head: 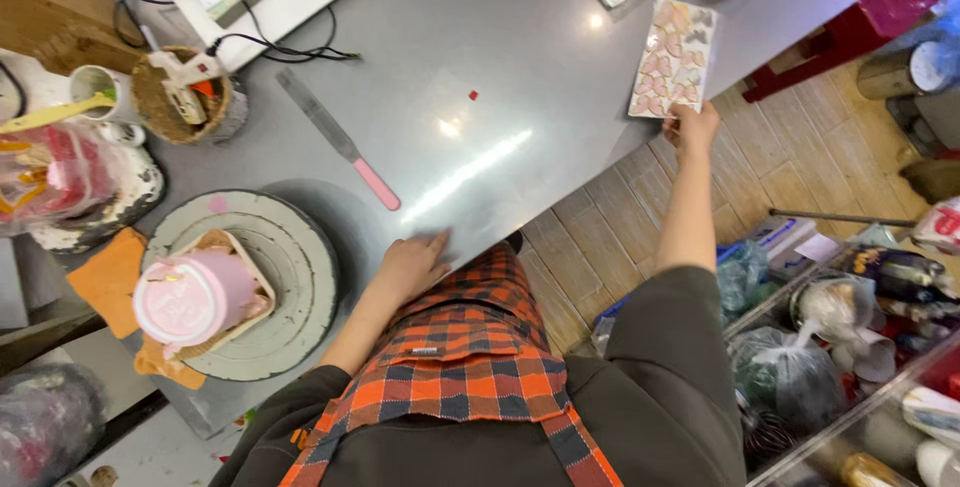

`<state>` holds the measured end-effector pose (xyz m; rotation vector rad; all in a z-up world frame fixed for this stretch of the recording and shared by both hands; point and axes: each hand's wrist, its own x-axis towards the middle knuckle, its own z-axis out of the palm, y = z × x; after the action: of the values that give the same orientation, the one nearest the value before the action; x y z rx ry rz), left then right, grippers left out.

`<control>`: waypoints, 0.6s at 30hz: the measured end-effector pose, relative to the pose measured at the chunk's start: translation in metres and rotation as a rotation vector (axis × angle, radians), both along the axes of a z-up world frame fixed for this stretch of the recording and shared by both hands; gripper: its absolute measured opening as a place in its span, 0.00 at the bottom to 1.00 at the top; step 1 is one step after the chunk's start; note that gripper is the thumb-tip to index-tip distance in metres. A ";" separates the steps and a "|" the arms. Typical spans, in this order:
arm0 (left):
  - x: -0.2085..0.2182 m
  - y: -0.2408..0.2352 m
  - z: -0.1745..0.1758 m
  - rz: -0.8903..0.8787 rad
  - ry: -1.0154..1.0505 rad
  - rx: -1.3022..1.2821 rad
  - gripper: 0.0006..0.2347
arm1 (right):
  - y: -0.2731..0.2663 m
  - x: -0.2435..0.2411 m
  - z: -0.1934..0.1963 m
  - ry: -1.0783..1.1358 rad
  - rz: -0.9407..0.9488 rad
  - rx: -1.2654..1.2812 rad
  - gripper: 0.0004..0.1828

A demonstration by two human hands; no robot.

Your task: The person folds flat white cardboard pieces into box shapes on a metal countertop. They handle the pieces one at a time, creasing and tucking flaps to form the box structure.

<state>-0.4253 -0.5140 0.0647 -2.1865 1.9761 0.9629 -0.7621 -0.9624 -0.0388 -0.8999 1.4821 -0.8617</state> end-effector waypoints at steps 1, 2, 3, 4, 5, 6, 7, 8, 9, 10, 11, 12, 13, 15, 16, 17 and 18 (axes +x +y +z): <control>0.006 -0.001 0.002 -0.001 -0.019 -0.009 0.28 | 0.010 0.005 0.007 -0.067 0.024 -0.009 0.24; 0.008 -0.002 0.005 0.010 -0.025 -0.020 0.28 | 0.021 0.010 0.015 -0.125 0.055 -0.022 0.22; 0.010 -0.004 0.007 0.022 -0.030 -0.032 0.28 | 0.034 0.013 0.024 -0.188 0.092 -0.041 0.21; 0.011 -0.008 0.011 0.034 -0.037 -0.045 0.29 | 0.044 0.017 0.034 -0.238 0.129 -0.064 0.21; 0.011 -0.011 0.015 0.041 -0.026 -0.060 0.29 | 0.051 0.022 0.044 -0.301 0.172 -0.095 0.20; 0.011 -0.017 0.018 0.049 -0.016 -0.077 0.29 | 0.053 0.026 0.054 -0.333 0.197 -0.109 0.19; 0.012 -0.023 0.021 0.056 -0.006 -0.094 0.29 | 0.053 0.031 0.063 -0.366 0.222 -0.123 0.18; 0.008 -0.030 0.022 0.057 -0.006 -0.085 0.30 | 0.045 0.035 0.070 -0.395 0.255 -0.135 0.17; 0.005 -0.037 0.023 0.057 -0.006 -0.076 0.31 | 0.033 0.041 0.075 -0.433 0.252 -0.142 0.17; 0.000 -0.045 0.023 0.060 -0.005 -0.067 0.32 | 0.015 0.047 0.078 -0.470 0.253 -0.148 0.18; -0.007 -0.055 0.023 0.072 -0.009 -0.044 0.32 | -0.005 0.054 0.078 -0.507 0.253 -0.154 0.19; -0.016 -0.066 0.021 0.088 -0.008 -0.021 0.33 | -0.028 0.063 0.074 -0.515 0.272 -0.154 0.21; -0.019 -0.076 0.020 0.104 -0.007 0.001 0.33 | -0.051 0.076 0.068 -0.523 0.292 -0.155 0.23; -0.032 -0.100 0.016 0.168 -0.006 0.007 0.32 | -0.093 0.101 0.055 -0.596 0.354 -0.014 0.28; -0.043 -0.114 0.014 0.201 -0.005 0.010 0.31 | -0.111 0.108 0.050 -0.659 0.387 0.131 0.34; -0.055 -0.130 0.012 0.228 0.007 0.014 0.31 | -0.125 0.117 0.044 -0.584 0.428 0.169 0.38; -0.064 -0.144 0.010 0.251 0.017 0.020 0.31 | -0.128 0.134 0.035 -0.510 0.464 0.206 0.43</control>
<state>-0.4894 -0.6583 0.0751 -2.4652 1.7180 1.0261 -0.6281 -1.0901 -0.0040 -0.7538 0.8521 -0.5266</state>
